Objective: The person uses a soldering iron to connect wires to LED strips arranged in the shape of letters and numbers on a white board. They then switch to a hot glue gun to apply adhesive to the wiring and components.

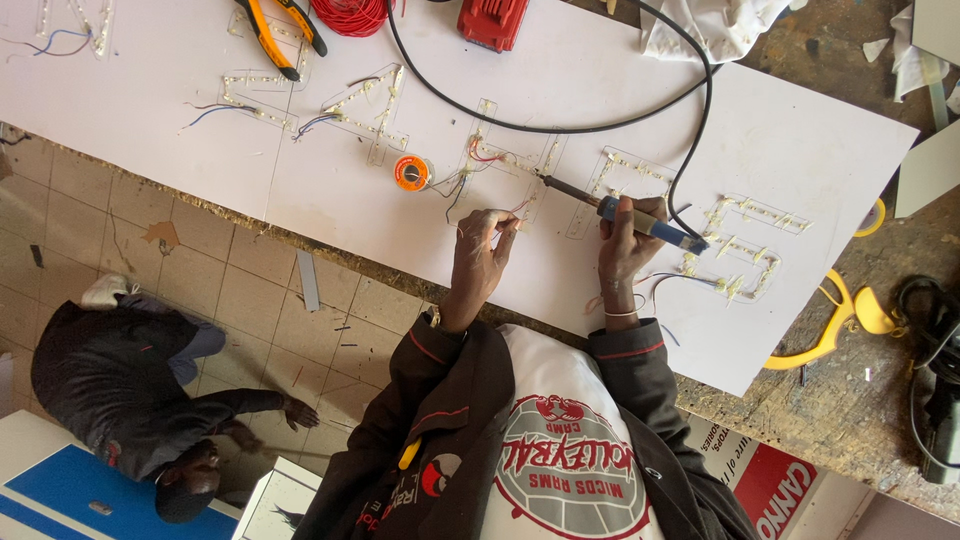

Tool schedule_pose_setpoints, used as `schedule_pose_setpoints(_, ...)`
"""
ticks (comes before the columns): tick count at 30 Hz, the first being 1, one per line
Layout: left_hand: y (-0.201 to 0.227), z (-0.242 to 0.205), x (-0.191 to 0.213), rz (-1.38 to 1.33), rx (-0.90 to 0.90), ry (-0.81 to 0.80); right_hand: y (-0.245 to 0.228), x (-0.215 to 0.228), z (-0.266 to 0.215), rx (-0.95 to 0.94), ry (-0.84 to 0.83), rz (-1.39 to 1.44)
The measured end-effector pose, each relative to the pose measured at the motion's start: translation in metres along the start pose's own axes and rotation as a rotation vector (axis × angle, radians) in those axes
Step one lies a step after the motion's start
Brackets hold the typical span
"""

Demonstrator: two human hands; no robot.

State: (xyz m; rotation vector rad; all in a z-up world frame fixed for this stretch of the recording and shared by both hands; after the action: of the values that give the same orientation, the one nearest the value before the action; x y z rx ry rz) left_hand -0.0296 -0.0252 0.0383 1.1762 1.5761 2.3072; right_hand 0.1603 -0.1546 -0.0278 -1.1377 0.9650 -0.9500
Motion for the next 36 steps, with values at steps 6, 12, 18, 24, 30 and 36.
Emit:
schedule_pose_setpoints(6, -0.015, -0.004, -0.008, 0.021, -0.036, 0.015, 0.01, 0.022, -0.002, -0.059, 0.051, 0.099)
schedule_pose_setpoints(12, -0.006, -0.003, -0.008, 0.076, -0.046, 0.017, 0.001, 0.034, -0.012, -0.098, 0.042, 0.055)
schedule_pose_setpoints(18, -0.003, 0.003, -0.011, 0.121, -0.125, 0.036, 0.002, 0.036, -0.012, -0.12, 0.06, 0.068)
schedule_pose_setpoints(24, 0.001, 0.008, -0.021, 0.154, -0.193, 0.141, -0.005, 0.019, -0.009, -0.106, 0.008, 0.065)
schedule_pose_setpoints(30, -0.01, 0.015, -0.031, 0.249, -0.316, 0.301, 0.011, 0.025, -0.012, -0.094, -0.022, 0.035)
schedule_pose_setpoints(36, 0.001, 0.02, -0.027, 0.226, -0.304, 0.313, 0.015, 0.03, -0.013, -0.093, -0.01, 0.036)
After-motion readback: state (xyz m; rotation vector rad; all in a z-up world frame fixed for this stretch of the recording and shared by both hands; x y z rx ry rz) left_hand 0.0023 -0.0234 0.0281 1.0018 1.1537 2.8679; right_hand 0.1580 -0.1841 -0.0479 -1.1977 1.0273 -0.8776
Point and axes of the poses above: each hand's wrist, its own z-axis towards the middle knuckle, its own x-axis out of the back of the hand, y = z × x, the point moved 1 cm from there along z, towards the middle knuckle, and after that the axes turned 4 degrees about -z, right-handed, at the moved point
